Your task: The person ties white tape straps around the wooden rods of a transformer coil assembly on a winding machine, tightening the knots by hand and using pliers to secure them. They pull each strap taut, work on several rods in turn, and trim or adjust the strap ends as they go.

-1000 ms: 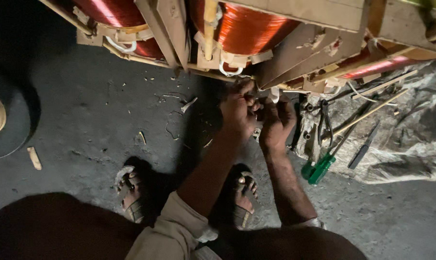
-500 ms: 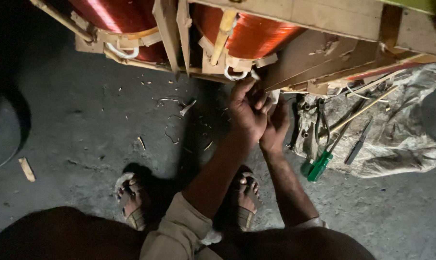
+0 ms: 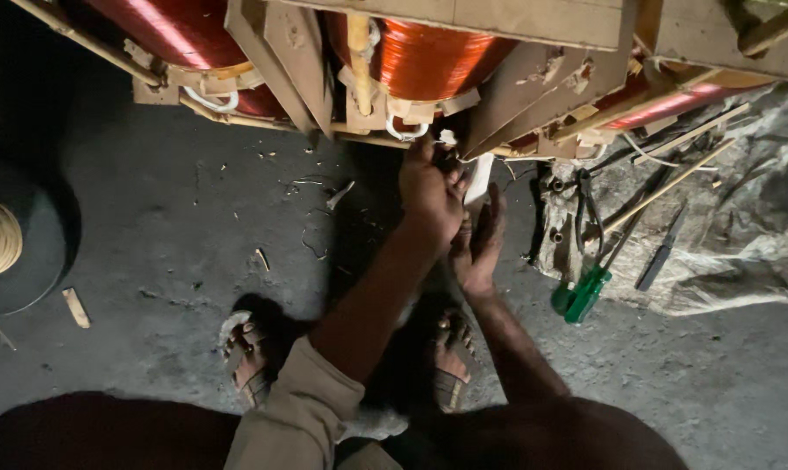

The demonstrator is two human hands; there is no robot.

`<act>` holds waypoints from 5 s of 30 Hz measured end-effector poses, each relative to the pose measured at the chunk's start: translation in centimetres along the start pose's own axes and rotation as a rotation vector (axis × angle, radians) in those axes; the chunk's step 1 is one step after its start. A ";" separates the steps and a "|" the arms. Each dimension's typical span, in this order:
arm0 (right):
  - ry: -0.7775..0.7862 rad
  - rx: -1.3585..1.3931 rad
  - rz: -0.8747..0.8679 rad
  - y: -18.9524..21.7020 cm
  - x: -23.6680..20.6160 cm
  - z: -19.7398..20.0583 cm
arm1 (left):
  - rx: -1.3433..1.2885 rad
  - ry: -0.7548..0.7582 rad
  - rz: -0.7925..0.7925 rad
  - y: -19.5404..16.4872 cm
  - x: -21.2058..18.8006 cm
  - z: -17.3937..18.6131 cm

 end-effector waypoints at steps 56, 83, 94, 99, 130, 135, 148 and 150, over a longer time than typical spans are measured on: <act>0.271 -0.851 0.145 1.5 4.3 -2.5 | 1.305 0.708 -0.758 -5.1 -10.1 -6.9; 0.073 -0.013 -0.080 5.5 0.3 -2.0 | 1.472 0.593 -1.034 -5.6 -13.8 -8.7; 0.319 -0.591 0.094 12.4 1.1 2.6 | 1.216 0.355 -0.517 -1.7 -6.5 0.3; 0.324 -0.719 0.052 11.6 9.2 1.3 | 1.242 0.373 -0.807 -0.8 -8.4 -0.6; 0.226 -1.005 0.175 8.9 13.0 -1.7 | 1.203 0.406 -0.898 -1.2 -11.5 -2.7; 0.233 -1.150 0.069 8.3 12.0 -1.0 | 1.322 0.419 -0.714 -2.0 -10.6 -3.0; 0.082 -0.292 0.036 9.8 4.2 1.5 | 1.260 0.197 -0.082 -5.7 -5.4 -1.7; 0.107 -0.452 0.092 9.9 4.0 0.3 | 1.226 0.453 -0.235 -5.6 -5.0 -4.1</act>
Point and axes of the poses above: each hand's wrist, its own x-axis towards the middle knuckle, its own z-axis out of the back of the hand, y = z × x, the point moved 9 cm from there along x, towards the middle knuckle, and after that the axes turned 5 degrees about y, right-handed, at the moved point
